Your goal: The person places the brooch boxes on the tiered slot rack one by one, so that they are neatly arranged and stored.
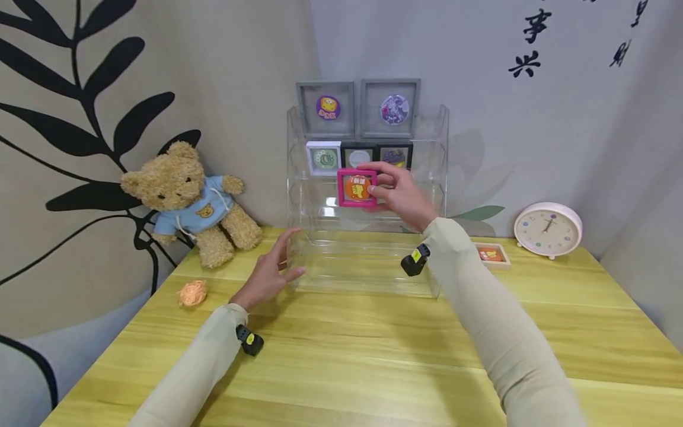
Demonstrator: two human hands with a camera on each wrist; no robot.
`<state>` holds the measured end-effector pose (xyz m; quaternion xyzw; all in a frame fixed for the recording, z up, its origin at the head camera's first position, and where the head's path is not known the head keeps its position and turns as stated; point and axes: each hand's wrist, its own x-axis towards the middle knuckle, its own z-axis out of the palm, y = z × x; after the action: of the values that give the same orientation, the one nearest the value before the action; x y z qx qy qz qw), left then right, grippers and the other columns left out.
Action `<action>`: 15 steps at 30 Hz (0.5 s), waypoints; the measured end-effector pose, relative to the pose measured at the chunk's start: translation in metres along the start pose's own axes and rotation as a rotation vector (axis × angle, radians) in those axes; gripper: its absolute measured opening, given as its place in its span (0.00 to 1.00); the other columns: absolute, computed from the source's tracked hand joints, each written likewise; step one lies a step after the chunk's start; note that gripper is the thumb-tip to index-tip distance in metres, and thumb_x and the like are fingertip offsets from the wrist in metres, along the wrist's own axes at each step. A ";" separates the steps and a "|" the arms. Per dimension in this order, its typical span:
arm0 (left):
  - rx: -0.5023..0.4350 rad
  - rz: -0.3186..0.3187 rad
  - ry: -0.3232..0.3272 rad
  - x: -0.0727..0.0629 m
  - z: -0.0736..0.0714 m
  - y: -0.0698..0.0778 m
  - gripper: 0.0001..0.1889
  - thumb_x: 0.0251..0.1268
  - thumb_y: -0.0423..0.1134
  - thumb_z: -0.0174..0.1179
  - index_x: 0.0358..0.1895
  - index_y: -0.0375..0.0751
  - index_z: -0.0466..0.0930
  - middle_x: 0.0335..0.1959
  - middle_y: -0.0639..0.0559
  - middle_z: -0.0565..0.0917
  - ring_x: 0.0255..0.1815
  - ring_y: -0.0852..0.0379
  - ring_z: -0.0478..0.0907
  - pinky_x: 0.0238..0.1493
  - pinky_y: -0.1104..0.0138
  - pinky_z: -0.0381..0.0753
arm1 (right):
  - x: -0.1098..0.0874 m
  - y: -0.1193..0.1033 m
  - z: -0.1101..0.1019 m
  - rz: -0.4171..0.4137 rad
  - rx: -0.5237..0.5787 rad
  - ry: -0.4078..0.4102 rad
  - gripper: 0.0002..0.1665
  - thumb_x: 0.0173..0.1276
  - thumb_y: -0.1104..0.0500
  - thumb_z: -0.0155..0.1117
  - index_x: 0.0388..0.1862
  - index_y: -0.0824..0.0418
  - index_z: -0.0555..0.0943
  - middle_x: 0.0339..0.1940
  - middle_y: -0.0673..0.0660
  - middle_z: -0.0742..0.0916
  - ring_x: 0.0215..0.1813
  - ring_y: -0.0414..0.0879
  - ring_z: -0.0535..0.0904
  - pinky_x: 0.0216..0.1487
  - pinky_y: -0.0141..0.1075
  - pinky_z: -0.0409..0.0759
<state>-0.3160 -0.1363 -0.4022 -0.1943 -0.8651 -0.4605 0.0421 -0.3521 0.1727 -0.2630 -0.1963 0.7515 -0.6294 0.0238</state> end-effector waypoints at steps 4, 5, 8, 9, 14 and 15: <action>0.000 -0.003 -0.007 0.000 0.000 -0.001 0.48 0.66 0.32 0.65 0.75 0.82 0.48 0.76 0.37 0.68 0.73 0.35 0.69 0.69 0.46 0.78 | 0.012 0.001 0.011 0.014 -0.003 0.001 0.28 0.77 0.68 0.52 0.73 0.51 0.71 0.62 0.64 0.78 0.57 0.56 0.81 0.59 0.57 0.85; 0.001 -0.004 -0.009 0.000 0.000 -0.001 0.48 0.66 0.32 0.65 0.75 0.82 0.48 0.76 0.38 0.68 0.73 0.35 0.69 0.69 0.46 0.78 | 0.014 0.001 0.013 0.017 -0.006 0.000 0.28 0.77 0.68 0.52 0.73 0.51 0.71 0.62 0.64 0.78 0.57 0.56 0.81 0.59 0.58 0.85; 0.000 -0.010 -0.007 0.000 0.001 -0.002 0.48 0.66 0.32 0.66 0.75 0.83 0.49 0.76 0.39 0.68 0.73 0.35 0.69 0.69 0.46 0.78 | 0.021 0.003 0.019 0.020 -0.035 0.005 0.28 0.77 0.68 0.52 0.72 0.51 0.72 0.61 0.65 0.79 0.57 0.57 0.81 0.59 0.57 0.86; -0.003 -0.009 -0.006 0.000 0.001 -0.002 0.48 0.66 0.32 0.66 0.75 0.83 0.49 0.76 0.40 0.68 0.73 0.35 0.69 0.69 0.46 0.78 | 0.024 0.004 0.021 0.019 -0.041 0.007 0.28 0.76 0.69 0.52 0.72 0.51 0.72 0.62 0.66 0.79 0.57 0.57 0.81 0.59 0.57 0.86; -0.022 -0.006 -0.010 0.001 0.000 -0.001 0.48 0.67 0.32 0.65 0.75 0.83 0.49 0.76 0.41 0.69 0.74 0.35 0.69 0.70 0.46 0.77 | 0.034 0.004 0.026 0.025 -0.106 0.027 0.28 0.75 0.68 0.54 0.70 0.50 0.75 0.60 0.65 0.80 0.56 0.56 0.81 0.56 0.53 0.89; -0.024 -0.008 -0.012 0.001 0.000 0.000 0.47 0.67 0.32 0.65 0.75 0.83 0.49 0.76 0.41 0.68 0.74 0.36 0.69 0.70 0.46 0.76 | 0.035 0.004 0.026 0.022 -0.125 0.031 0.28 0.75 0.68 0.54 0.70 0.50 0.75 0.60 0.64 0.81 0.56 0.56 0.81 0.55 0.52 0.89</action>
<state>-0.3169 -0.1360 -0.4026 -0.1940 -0.8605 -0.4699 0.0327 -0.3782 0.1371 -0.2650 -0.1793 0.7918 -0.5839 0.0066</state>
